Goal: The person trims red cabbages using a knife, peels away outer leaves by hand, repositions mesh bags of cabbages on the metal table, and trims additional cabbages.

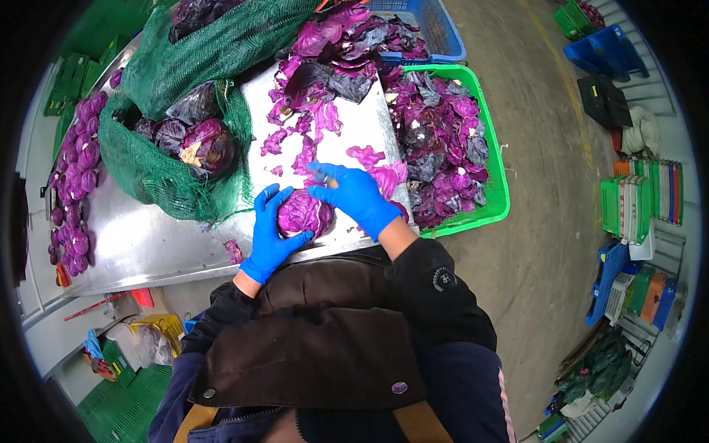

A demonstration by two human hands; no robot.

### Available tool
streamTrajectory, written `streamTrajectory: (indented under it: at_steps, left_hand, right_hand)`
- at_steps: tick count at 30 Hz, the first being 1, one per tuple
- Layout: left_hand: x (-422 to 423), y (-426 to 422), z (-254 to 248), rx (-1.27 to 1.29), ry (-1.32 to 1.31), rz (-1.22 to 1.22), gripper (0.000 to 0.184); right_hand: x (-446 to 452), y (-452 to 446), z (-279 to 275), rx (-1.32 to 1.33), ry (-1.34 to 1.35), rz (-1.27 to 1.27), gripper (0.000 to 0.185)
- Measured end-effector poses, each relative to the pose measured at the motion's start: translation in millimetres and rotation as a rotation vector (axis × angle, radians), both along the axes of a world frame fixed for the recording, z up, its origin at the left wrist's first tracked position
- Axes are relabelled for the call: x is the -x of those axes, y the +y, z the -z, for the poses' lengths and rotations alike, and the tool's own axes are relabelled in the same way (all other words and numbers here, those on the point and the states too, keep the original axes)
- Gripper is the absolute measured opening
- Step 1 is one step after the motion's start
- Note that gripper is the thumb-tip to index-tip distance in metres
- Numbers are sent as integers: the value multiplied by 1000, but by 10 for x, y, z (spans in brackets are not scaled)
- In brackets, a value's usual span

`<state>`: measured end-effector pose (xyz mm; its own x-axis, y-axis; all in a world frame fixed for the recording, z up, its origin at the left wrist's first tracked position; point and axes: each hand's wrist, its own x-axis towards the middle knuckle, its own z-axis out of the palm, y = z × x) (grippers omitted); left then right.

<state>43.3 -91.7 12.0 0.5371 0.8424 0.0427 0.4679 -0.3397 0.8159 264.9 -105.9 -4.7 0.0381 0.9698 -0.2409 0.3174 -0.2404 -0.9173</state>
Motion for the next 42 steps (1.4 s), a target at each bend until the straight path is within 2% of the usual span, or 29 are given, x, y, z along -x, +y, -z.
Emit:
streamTrajectory:
  at_steps: [3, 5, 6, 9, 10, 12, 13, 16, 18, 20, 21, 22, 24, 25, 26, 28, 29, 30, 32, 36, 39, 41, 42]
  left_hand:
    - [28, 11, 124, 22, -61, 58, 86]
    - [70, 8, 181, 47, -87, 90, 87]
    - [86, 0, 179, 55, -88, 101, 91]
    - [64, -8, 125, 117, -116, 113, 98]
    - [57, -20, 103, 173, -140, 101, 102]
    - [52, -47, 95, -39, 24, 250, 108]
    - [48, -75, 84, -118, 36, 264, 109]
    - [72, -80, 85, 24, -24, 178, 110]
    - [79, -43, 86, 26, -59, 158, 110]
    - [92, -25, 77, 81, -69, 174, 111]
    - [98, -33, 78, 80, -67, 173, 111]
    - [104, -47, 86, 36, -49, 195, 112]
    - [110, -67, 97, -5, -30, 220, 112]
    - [111, -70, 103, -22, -7, 217, 113]
    - [110, -67, 109, -40, 14, 211, 114]
    - [116, -64, 104, -12, 7, 193, 115]
    - [117, -64, 101, 16, -2, 183, 115]
    - [114, -61, 97, 17, -4, 183, 115]
    - [109, -52, 92, 60, -81, 188, 112]
    - [150, -42, 138, 93, -60, 199, 114]
    - [125, -34, 132, 47, -48, 217, 113]
    - [103, -44, 96, 27, -62, 190, 112]
    - [116, -40, 103, 26, -63, 189, 112]
  right_hand:
    - [41, -34, 47, 10, 54, -8, 42]
    - [-26, 45, 57, 251, 211, -157, 40]
    - [-31, 58, 31, 253, 216, -155, 40]
    - [-65, 129, -4, 125, -47, -226, 36]
    - [-47, 125, 24, 127, -48, -225, 36]
    - [9, 141, 56, 64, -448, -230, 36]
    - [22, 148, 56, 59, -445, -234, 36]
    - [-36, 56, 45, 47, 518, -121, 35]
    - [-68, 47, 13, -16, 444, -199, 38]
    - [-84, 77, -37, -103, 106, -371, 41]
    - [-77, 137, -94, 22, -68, -337, 41]
    - [-48, 179, -145, 19, -66, -336, 41]
    - [-10, 230, -205, -10, -468, -311, 40]
    - [-17, 264, -74, 34, -451, -194, 42]
    - [-48, 238, -33, 33, -453, -196, 42]
    - [-60, 155, -136, -34, -52, -148, 42]
    - [-50, 120, -191, 37, -1, -289, 49]
    - [-10, 116, -206, -123, -139, -431, 52]
    - [-31, 127, -279, -95, -208, -479, 49]
    - [-19, 183, -225, -133, -174, -463, 40]
    - [36, 200, -200, -172, -285, -417, 35]
    - [70, 184, -42, -31, -278, 15, 31]
    - [33, 190, -19, -32, -278, 14, 31]
